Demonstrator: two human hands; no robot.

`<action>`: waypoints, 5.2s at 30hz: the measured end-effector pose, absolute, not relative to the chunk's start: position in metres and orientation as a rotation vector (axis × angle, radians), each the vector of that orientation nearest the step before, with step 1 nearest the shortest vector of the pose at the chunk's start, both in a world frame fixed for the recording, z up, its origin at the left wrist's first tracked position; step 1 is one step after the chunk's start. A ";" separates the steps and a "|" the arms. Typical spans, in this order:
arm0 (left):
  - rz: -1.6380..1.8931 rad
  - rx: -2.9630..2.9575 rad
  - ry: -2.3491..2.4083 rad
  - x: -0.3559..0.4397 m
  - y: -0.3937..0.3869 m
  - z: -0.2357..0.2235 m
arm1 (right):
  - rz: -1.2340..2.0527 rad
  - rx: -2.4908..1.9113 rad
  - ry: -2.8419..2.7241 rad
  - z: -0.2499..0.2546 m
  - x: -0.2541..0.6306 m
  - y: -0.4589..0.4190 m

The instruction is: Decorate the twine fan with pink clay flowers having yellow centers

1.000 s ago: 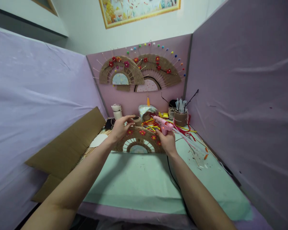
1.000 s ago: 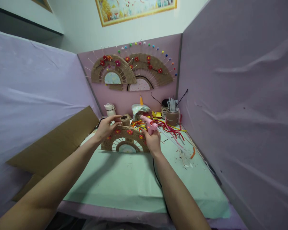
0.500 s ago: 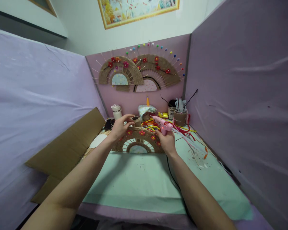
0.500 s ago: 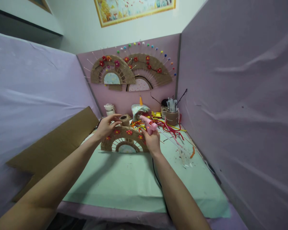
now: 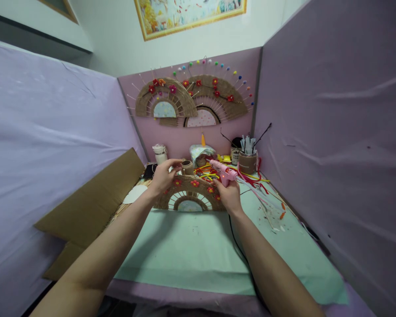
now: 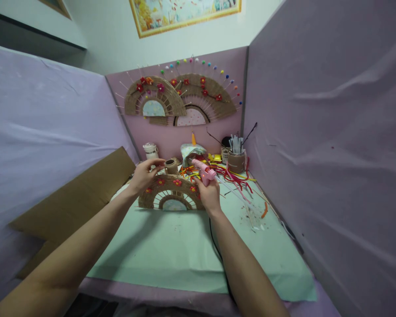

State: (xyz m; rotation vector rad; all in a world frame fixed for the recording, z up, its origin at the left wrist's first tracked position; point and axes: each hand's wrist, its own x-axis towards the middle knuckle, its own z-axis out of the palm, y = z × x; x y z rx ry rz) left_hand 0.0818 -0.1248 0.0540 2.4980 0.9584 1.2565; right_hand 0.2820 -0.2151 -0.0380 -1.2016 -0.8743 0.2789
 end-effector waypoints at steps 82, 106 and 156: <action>1.548 2.961 0.674 0.077 -0.127 0.026 | 0.310 -1.196 -0.861 -0.035 0.281 -0.218; 1.601 2.843 0.735 0.074 -0.130 0.021 | 0.319 -1.193 -0.871 -0.032 0.280 -0.220; 1.741 2.432 1.235 0.058 -0.126 -0.049 | 0.222 -1.225 -0.812 -0.043 0.287 -0.213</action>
